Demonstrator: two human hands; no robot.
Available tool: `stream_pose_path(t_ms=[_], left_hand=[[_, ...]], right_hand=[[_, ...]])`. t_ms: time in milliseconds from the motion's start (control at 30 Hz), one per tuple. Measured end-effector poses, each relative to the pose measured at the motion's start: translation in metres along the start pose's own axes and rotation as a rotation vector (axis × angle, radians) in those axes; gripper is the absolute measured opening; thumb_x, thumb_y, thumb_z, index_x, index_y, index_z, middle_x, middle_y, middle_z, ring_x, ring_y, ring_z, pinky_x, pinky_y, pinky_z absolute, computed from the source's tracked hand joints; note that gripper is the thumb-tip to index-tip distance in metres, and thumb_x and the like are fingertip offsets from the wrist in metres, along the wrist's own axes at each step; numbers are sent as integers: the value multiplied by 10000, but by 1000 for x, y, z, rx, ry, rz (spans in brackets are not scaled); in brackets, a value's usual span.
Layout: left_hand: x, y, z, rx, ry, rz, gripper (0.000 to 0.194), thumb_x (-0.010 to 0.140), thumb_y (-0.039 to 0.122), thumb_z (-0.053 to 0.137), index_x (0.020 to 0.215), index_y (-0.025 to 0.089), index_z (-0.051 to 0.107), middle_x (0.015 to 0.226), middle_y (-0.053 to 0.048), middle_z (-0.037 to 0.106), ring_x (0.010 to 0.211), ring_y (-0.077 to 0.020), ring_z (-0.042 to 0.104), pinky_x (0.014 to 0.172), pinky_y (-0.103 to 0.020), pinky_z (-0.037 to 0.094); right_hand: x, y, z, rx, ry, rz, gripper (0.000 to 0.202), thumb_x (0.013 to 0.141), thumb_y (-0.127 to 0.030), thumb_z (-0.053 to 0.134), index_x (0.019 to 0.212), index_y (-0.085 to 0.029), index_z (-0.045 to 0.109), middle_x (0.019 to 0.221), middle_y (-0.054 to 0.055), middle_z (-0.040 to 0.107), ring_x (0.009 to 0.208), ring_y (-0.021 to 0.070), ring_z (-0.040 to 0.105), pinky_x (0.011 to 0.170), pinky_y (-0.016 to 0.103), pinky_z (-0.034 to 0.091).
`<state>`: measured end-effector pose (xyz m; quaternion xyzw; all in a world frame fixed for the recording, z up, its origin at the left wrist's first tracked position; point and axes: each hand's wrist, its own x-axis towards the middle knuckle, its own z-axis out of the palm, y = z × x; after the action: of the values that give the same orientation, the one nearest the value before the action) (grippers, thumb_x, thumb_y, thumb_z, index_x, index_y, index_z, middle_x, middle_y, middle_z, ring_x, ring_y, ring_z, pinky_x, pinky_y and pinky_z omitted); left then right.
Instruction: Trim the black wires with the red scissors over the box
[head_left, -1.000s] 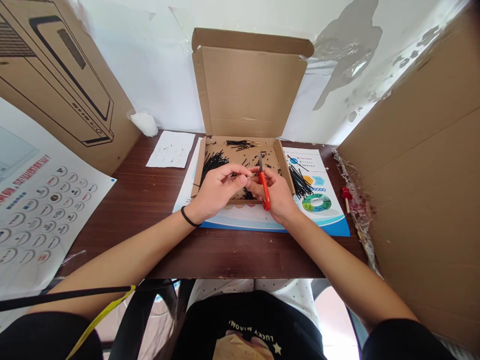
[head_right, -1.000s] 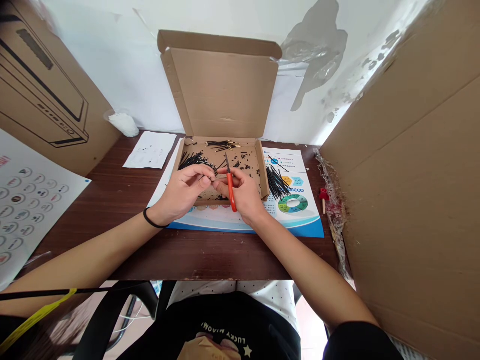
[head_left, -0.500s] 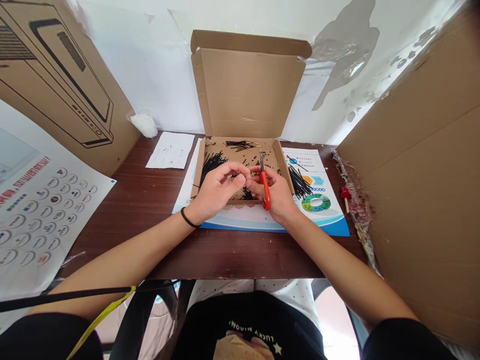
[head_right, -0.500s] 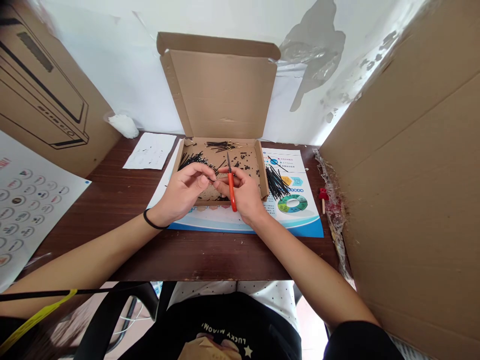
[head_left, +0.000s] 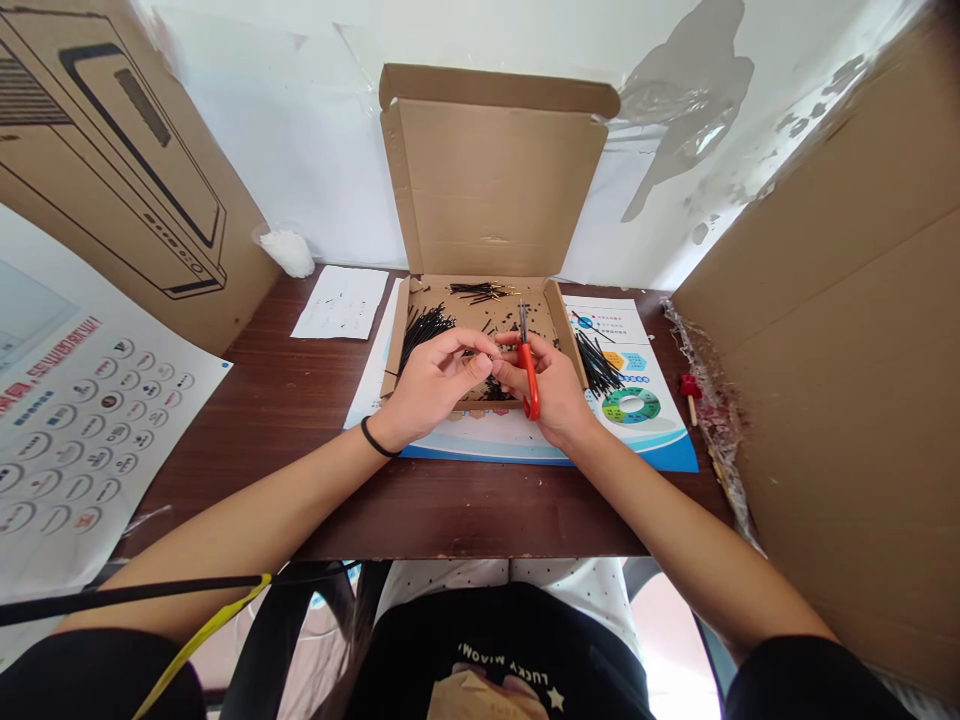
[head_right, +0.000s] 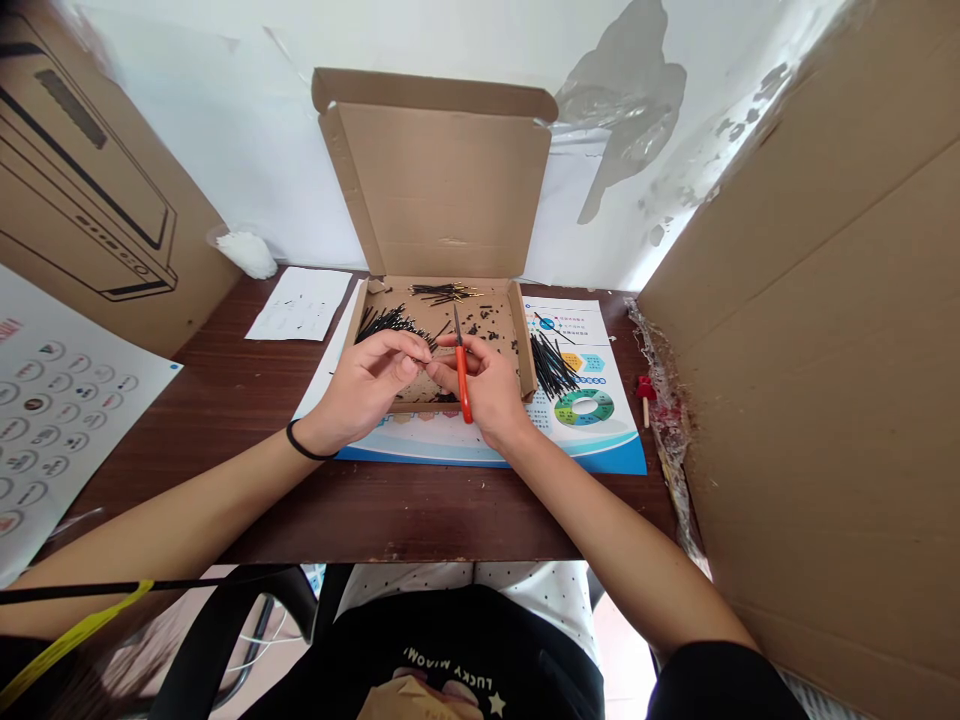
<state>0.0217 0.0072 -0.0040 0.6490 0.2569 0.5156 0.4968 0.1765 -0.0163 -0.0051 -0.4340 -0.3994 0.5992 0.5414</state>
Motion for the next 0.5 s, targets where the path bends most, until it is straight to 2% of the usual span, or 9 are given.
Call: stream_pose_path(t_ms=[167,500], left_hand=[[0,-1,-1,-59,-33,12,195,839,388,716,823,203,657,894,-39,668,888,-147,642,829,-290,518],[-1,-6,-1,6,-30,51,138,865,335,694,840,201,679,896,-32,683,846,-124,637,808,-268,529]], right_hand=[[0,0,0,28,5,7,572,480,-310,919,971,-210,644,660,-67,614,570,77,509,575,239,461],[1,1,2,38,7,8,569,461,-304,923,951,-212,648,657,-69,619,557,74,512,550,234,454]])
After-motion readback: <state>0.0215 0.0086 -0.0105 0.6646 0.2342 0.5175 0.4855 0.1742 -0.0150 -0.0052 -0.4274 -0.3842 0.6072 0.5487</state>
